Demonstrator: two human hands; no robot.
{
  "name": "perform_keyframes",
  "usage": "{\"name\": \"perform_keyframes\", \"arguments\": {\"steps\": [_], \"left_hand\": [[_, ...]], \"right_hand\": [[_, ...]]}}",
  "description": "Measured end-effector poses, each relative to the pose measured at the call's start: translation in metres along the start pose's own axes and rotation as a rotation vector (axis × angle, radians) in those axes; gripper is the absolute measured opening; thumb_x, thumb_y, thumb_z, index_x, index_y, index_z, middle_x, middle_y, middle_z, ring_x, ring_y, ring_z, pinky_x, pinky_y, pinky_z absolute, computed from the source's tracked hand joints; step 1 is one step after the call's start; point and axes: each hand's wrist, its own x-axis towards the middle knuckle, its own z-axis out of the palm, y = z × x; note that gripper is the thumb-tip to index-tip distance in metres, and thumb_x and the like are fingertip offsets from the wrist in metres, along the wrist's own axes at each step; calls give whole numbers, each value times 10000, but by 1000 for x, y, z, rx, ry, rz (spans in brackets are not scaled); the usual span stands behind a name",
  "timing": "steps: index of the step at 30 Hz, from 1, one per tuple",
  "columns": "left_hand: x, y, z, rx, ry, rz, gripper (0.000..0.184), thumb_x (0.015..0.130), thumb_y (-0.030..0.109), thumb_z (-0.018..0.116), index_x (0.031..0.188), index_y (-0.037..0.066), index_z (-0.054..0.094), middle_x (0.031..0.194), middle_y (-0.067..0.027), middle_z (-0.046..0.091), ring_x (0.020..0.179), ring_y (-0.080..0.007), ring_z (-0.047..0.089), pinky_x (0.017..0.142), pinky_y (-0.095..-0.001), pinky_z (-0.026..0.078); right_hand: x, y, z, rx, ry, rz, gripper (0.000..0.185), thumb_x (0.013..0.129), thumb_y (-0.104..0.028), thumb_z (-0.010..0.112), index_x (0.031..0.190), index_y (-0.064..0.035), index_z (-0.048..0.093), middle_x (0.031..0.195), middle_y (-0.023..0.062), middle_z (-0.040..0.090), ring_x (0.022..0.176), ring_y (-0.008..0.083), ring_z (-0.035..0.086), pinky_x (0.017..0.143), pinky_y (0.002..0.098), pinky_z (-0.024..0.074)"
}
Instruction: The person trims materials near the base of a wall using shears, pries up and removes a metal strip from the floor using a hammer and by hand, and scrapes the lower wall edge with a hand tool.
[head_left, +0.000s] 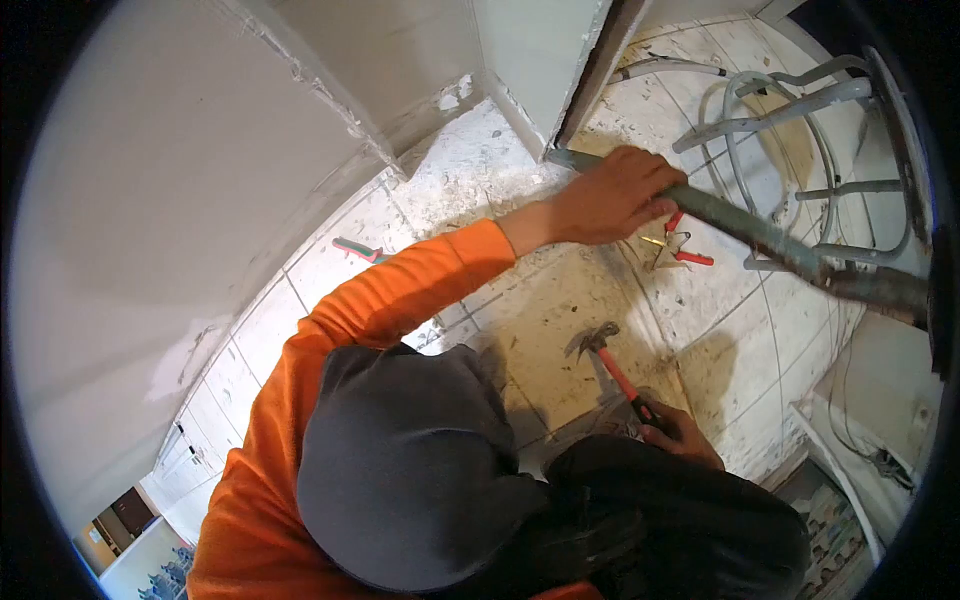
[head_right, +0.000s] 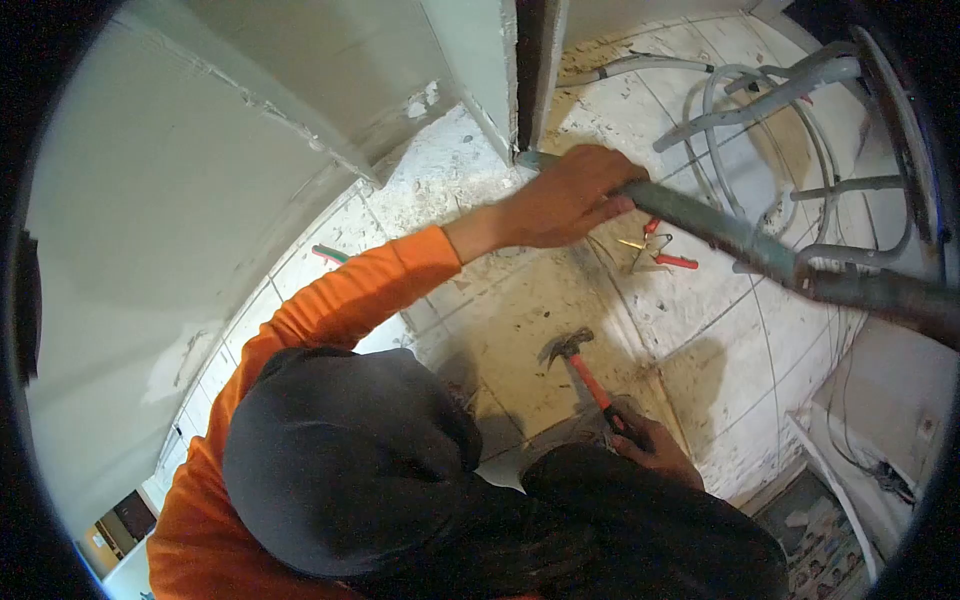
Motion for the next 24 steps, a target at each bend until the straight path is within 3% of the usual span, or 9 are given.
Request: {"name": "perform_keyframes", "arguments": {"steps": [6, 9, 13, 18, 24], "left_hand": [[-13, 6, 24, 135, -64, 85, 430, 1086, 363, 564, 1377, 47, 573, 1230, -156, 625, 1195, -338, 586, 1105, -495, 409], [-12, 10, 21, 176, -101, 113, 439, 1087, 363, 561, 1400, 55, 568, 1236, -139, 627, 1202, -318, 589, 1120, -492, 400], [-13, 9, 25, 184, -123, 130, 457, 1086, 360, 564, 1430, 60, 559, 1242, -120, 631, 1208, -297, 591, 1125, -491, 392], [0, -3, 24, 115, -141, 45, 439, 1082, 334, 574, 1413, 45, 572, 1238, -142, 625, 1188, -335, 585, 1074, -475, 424], [30, -16, 22, -42, -66, -21, 415, 1096, 335, 567, 1355, 14, 605, 1202, -176, 624, 1126, -372, 580, 1011, -468, 446]], "right_hand": [[3, -9, 6, 96, 4, -88, 588, 1057, -216, 654, 1569, 7, 471, 1121, 36, 640, 964, 110, 562, 851, 290, 467], [1, -2, 6, 111, 70, -24, 573, 1057, -194, 647, 1576, -20, 476, 1132, 29, 641, 958, 109, 565, 860, 296, 475], [1, 2, 1, 6, 68, -51, 580, 1051, -199, 650, 1579, -31, 477, 1166, 29, 644, 988, 113, 567, 882, 305, 482], [5, 19, 5, 87, 96, -135, 576, 1049, -212, 646, 1569, -30, 482, 1197, 41, 647, 977, 123, 555, 881, 316, 470], [-1, 3, -7, 63, 63, -40, 615, 1030, -258, 668, 1560, -2, 490, 1070, 36, 652, 903, 115, 541, 815, 321, 459]]}}
